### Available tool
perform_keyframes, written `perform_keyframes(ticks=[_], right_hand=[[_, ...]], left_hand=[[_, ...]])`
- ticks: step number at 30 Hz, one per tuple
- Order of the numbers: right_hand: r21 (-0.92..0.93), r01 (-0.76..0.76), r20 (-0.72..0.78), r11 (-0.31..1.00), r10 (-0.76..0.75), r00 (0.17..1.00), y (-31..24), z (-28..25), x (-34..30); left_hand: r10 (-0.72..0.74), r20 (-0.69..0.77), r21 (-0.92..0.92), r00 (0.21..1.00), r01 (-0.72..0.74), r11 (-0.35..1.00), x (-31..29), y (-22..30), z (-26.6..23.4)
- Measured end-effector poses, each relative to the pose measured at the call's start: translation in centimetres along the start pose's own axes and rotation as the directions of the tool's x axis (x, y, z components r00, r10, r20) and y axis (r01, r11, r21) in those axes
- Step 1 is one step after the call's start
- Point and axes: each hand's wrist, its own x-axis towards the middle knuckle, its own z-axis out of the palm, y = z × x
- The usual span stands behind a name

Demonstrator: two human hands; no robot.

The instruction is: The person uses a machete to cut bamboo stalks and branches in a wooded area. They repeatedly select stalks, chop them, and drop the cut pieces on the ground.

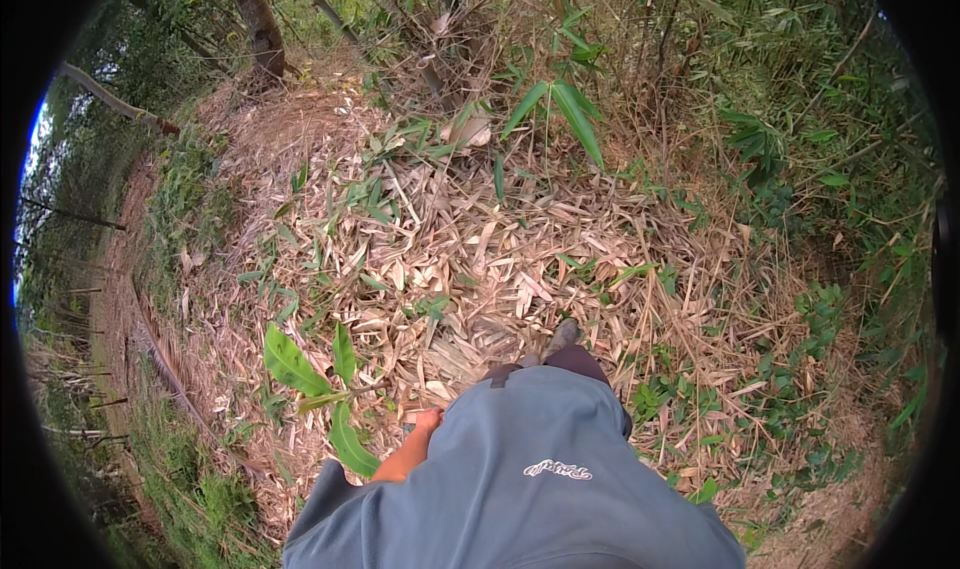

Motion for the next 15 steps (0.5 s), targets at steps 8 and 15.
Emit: perform_keyframes(ticks=[8, 15], right_hand=[[0.056, 0.023, 0.027, 0.998, -0.025, 0.999, -2.0, -3.2, 4.0], [0.137, 0.082, 0.057, 0.987, -0.091, 0.994, -6.2, -4.5, 5.9]], left_hand=[[0.397, -0.127, 0.039, 0.909, -0.396, 0.918, -1.7, 12.9, 6.4], [0.344, -0.16, 0.031, 0.925, -0.344, 0.938, -1.8, 10.0, 8.5]])
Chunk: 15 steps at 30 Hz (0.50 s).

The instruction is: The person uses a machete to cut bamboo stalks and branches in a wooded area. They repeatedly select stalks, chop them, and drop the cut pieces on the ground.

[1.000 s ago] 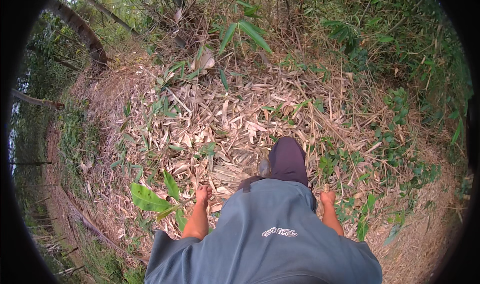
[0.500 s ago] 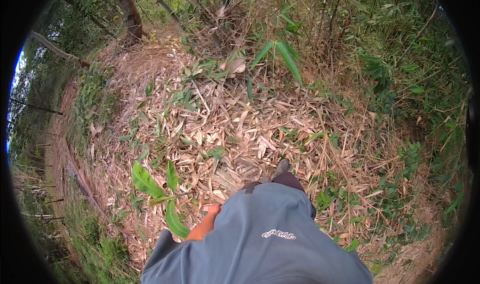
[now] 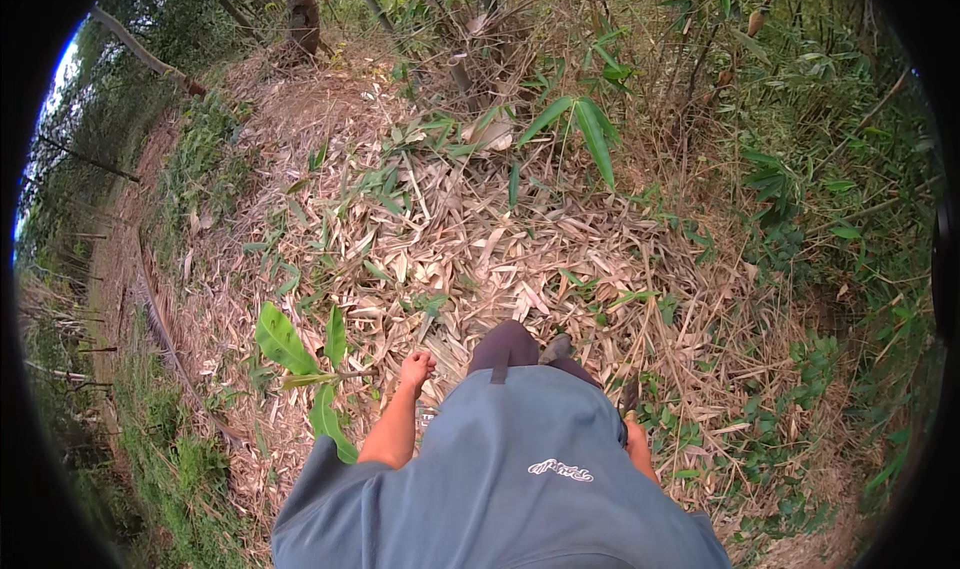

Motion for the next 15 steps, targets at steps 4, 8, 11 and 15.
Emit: perform_keyframes(ticks=[4, 8, 11, 15], right_hand=[[-0.183, 0.016, -0.108, 0.983, -0.037, 0.993, -1.5, 0.2, -0.1], [-0.266, 0.016, -0.123, 0.964, -0.051, 0.991, -2.8, 1.5, -2.8], [-0.284, 0.026, -0.116, 0.958, -0.061, 0.991, -4.2, 2.6, -4.0], [-0.315, 0.039, -0.106, 0.948, -0.076, 0.991, -6.0, 4.1, -5.1]], left_hand=[[-0.069, 0.08, 0.322, 0.994, 0.04, 0.946, -1.2, -6.8, -1.2], [0.109, 0.462, 0.863, 0.88, -0.474, 0.175, -0.6, -16.1, -5.3], [-0.003, 0.223, 0.785, 0.975, -0.178, 0.593, -0.8, -17.1, -4.5], [-0.346, -0.029, 0.085, 0.938, 0.347, 0.934, 1.0, -13.3, -3.5]])
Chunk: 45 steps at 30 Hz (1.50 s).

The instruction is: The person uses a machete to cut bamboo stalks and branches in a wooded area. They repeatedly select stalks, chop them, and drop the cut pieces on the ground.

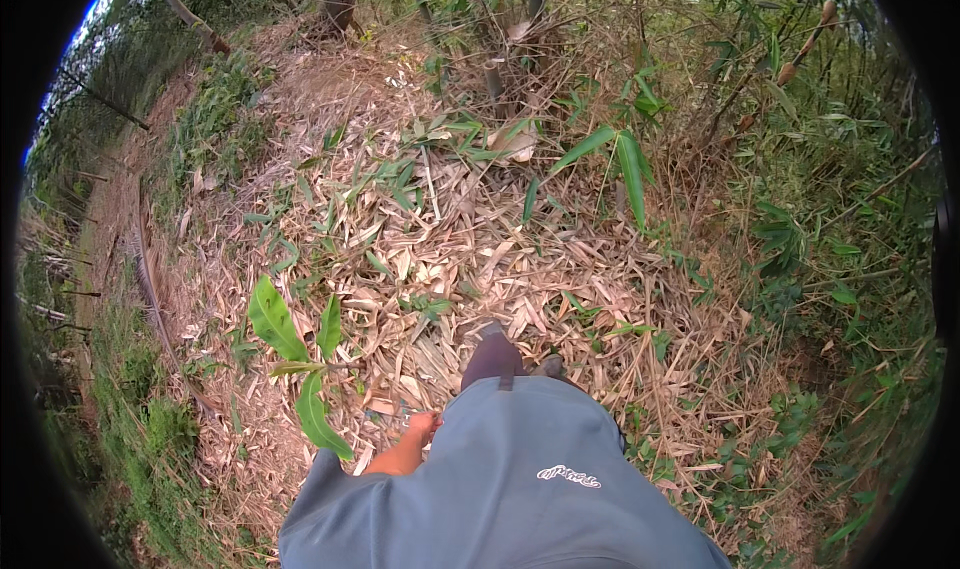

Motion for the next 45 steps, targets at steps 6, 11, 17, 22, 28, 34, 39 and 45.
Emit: perform_keyframes(ticks=[6, 11, 17, 22, 28, 34, 39, 45], right_hand=[[-0.031, 0.024, 0.021, 0.999, -0.023, 0.999, -2.8, 0.5, -0.8], [-0.011, 0.031, 0.036, 0.999, -0.031, 0.999, -3.8, 0.0, -0.7], [0.04, 0.05, 0.108, 0.998, -0.054, 0.993, -6.0, -1.2, 1.3], [0.132, 0.053, 0.225, 0.99, -0.082, 0.971, -6.0, -2.8, 6.6], [0.217, -0.097, 0.377, 0.971, 0.008, 0.926, -1.7, -3.2, 10.9], [0.23, -0.122, 0.338, 0.966, 0.038, 0.94, 0.5, -4.1, 10.8], [0.274, -0.142, 0.32, 0.951, 0.049, 0.946, 0.8, -4.5, 11.0], [0.313, -0.154, 0.316, 0.937, 0.05, 0.947, 1.3, -5.2, 12.2]], left_hand=[[0.135, -0.047, -0.242, 0.99, -0.142, 0.96, -1.2, 11.3, -0.3], [0.258, -0.066, -0.24, 0.964, -0.267, 0.934, -1.9, 16.6, 0.9], [0.159, -0.055, -0.215, 0.986, -0.167, 0.962, -2.9, 13.1, -0.1], [0.193, -0.014, 0.033, 0.981, -0.193, 0.981, -4.3, 7.0, 1.7], [0.592, 0.358, 0.823, 0.722, -0.544, 0.165, 1.4, 3.4, 1.2], [0.509, 0.227, 0.873, 0.831, -0.405, 0.272, -1.4, 5.9, 4.1], [0.525, 0.138, 0.663, 0.84, -0.472, 0.581, -4.5, 10.6, 6.5], [0.597, 0.302, 0.782, 0.744, -0.551, 0.291, -5.0, 13.2, 7.9]])
